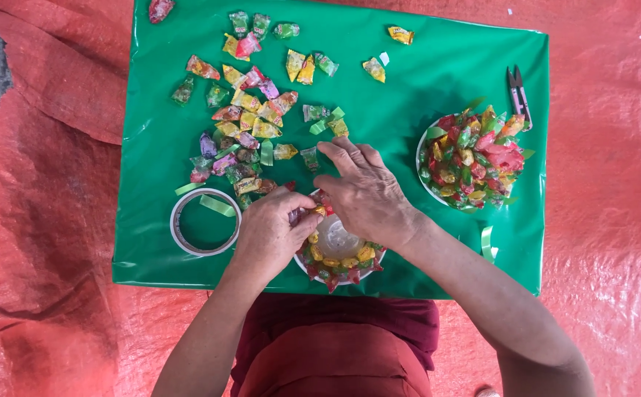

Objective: Assembling a decorative candy tower by sticking individual wrapped candies onto a base using adhesive tape.

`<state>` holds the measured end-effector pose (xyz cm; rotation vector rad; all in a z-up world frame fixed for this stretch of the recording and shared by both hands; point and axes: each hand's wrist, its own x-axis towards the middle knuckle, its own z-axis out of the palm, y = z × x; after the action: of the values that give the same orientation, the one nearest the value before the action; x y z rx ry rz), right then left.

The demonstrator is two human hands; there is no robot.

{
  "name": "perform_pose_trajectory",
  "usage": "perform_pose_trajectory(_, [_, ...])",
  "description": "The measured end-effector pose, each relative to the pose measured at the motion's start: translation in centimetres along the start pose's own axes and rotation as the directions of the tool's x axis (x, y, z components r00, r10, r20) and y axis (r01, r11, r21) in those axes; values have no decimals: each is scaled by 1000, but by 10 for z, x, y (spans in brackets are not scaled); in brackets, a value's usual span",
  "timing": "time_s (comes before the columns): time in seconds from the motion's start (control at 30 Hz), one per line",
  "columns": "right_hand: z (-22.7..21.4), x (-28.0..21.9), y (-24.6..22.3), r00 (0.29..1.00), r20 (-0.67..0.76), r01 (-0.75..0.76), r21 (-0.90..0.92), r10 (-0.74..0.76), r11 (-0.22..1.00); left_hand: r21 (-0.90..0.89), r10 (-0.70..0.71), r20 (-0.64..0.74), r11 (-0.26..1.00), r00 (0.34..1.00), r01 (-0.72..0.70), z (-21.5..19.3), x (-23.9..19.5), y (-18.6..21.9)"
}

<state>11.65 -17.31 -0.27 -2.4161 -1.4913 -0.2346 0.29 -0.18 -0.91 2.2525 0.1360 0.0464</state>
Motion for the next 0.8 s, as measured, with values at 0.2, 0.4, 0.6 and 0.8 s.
perform_pose_trajectory(0.2, [1,-1,2,998,59,-15,-31,17,999,32,-29,26,999,999,28,0,0,0])
perform_pose_trajectory(0.4, [-3,0,3,997,77,-7,12,6,1000,21,-18,34,1000,999,17,-1,1,-1])
perform_pose_trajectory(0.6, [-6,3,5,995,104,-25,108,13,994,13,-14,35,1000,999,14,0,1,-3])
perform_pose_trajectory(0.8, [-17,-5,7,990,141,-71,309,28,948,5,33,15,999,999,-33,-2,0,-5])
